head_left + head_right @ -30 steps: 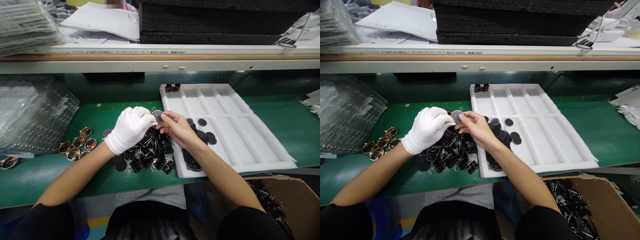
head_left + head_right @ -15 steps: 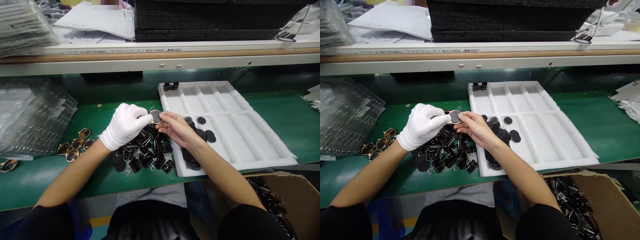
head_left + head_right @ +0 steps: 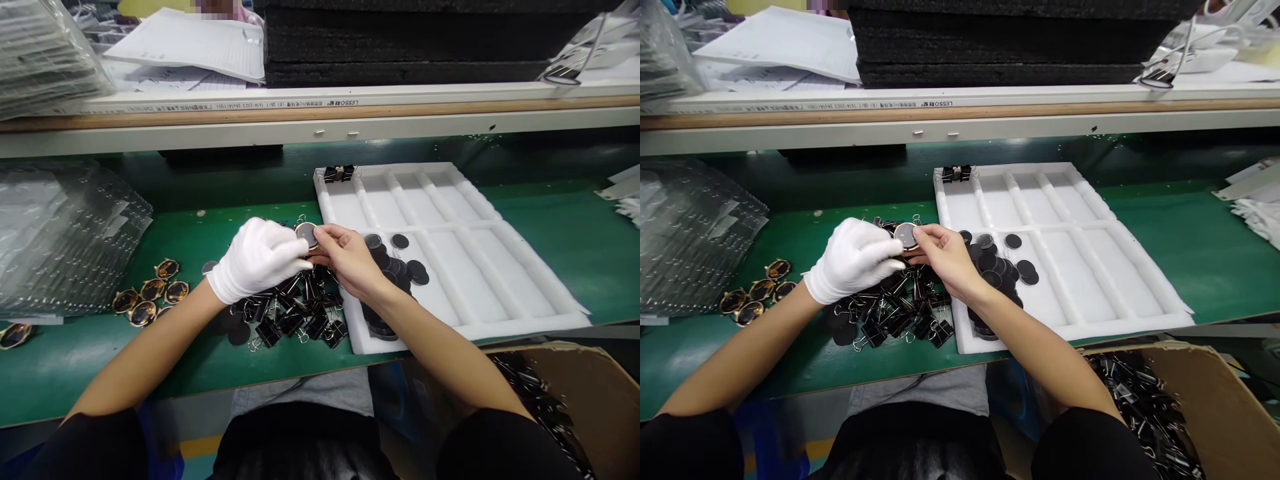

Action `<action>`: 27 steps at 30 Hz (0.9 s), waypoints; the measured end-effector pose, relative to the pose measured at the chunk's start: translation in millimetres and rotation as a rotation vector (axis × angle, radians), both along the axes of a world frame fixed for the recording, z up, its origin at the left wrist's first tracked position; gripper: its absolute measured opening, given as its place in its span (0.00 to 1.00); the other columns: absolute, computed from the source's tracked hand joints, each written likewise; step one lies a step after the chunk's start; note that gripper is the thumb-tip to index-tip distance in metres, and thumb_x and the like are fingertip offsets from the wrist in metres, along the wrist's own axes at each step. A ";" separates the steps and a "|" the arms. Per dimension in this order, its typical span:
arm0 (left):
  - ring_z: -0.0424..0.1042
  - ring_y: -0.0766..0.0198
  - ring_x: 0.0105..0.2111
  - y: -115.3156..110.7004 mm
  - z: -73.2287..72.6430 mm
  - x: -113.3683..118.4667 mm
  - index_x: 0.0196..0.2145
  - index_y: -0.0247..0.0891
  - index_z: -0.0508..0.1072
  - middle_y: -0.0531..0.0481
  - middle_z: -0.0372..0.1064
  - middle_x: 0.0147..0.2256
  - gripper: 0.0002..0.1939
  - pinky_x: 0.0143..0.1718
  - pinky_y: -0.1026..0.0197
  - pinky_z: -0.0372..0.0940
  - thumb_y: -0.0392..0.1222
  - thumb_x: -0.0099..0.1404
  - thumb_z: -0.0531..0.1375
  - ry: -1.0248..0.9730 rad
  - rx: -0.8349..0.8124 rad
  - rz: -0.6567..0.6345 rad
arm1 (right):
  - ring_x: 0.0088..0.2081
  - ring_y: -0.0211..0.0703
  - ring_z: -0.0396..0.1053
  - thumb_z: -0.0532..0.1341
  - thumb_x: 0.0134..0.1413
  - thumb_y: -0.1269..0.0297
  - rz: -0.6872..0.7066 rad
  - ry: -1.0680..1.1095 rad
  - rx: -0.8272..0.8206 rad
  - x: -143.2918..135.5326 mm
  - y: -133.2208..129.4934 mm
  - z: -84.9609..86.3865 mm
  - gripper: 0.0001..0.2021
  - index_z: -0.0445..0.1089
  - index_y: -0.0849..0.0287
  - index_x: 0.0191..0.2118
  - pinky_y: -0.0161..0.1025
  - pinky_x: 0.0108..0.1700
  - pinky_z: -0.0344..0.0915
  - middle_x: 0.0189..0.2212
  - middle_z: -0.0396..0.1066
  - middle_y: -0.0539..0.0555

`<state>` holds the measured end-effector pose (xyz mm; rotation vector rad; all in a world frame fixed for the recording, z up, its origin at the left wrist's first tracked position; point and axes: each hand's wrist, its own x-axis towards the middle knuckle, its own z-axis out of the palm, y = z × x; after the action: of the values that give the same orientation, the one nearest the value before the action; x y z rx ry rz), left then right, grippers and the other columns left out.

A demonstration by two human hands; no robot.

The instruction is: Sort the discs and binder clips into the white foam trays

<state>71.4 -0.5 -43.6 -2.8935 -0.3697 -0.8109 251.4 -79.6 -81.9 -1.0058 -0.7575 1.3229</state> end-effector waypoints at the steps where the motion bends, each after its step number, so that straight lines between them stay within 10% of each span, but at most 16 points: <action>1: 0.71 0.61 0.28 0.1 0.6 -0.7 0.40 0.39 0.78 0.47 0.73 0.30 0.16 0.31 0.57 0.59 0.52 0.73 0.55 -0.096 -0.087 0.050 | 0.31 0.37 0.76 0.72 0.54 0.48 -0.016 -0.047 0.034 -0.6 -0.8 0.0 0.16 0.78 0.56 0.39 0.36 0.35 0.77 0.33 0.79 0.52; 4: 0.75 0.61 0.35 -3.4 4.3 -1.7 0.54 0.35 0.73 0.45 0.77 0.38 0.21 0.38 0.59 0.67 0.54 0.74 0.55 -0.268 -0.456 0.210 | 0.32 0.37 0.76 0.71 0.57 0.49 -0.035 -0.153 0.140 -2.2 -2.9 -0.7 0.14 0.79 0.55 0.40 0.36 0.34 0.76 0.35 0.79 0.52; 9: 0.73 0.65 0.30 -8.6 7.6 -0.3 0.40 0.38 0.78 0.51 0.76 0.32 0.20 0.32 0.62 0.64 0.57 0.73 0.56 -0.014 -0.796 0.273 | 0.33 0.37 0.76 0.69 0.60 0.50 -0.010 -0.219 0.185 -2.8 -4.2 -4.9 0.14 0.79 0.55 0.43 0.39 0.38 0.78 0.38 0.79 0.52; 21: 0.74 0.65 0.31 9.3 35.8 -23.5 0.39 0.38 0.79 0.51 0.76 0.32 0.20 0.38 0.61 0.65 0.53 0.76 0.54 -0.045 -0.598 0.286 | 0.35 0.37 0.71 0.75 0.49 0.56 -0.058 -0.081 0.090 10.6 -5.0 6.3 0.10 0.81 0.53 0.35 0.35 0.32 0.68 0.36 0.79 0.51; 27: 0.76 0.60 0.43 26.0 30.6 -39.9 0.54 0.53 0.79 0.51 0.78 0.45 0.16 0.44 0.59 0.64 0.46 0.70 0.63 0.472 -0.310 0.030 | 0.34 0.36 0.70 0.75 0.48 0.55 -0.039 -0.010 0.030 14.5 -2.6 3.9 0.10 0.81 0.53 0.34 0.34 0.32 0.67 0.35 0.78 0.50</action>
<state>31.5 25.5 -12.9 -3.2172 -0.5191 -0.0488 265.9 -82.3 -78.1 -0.9993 -0.7603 1.2705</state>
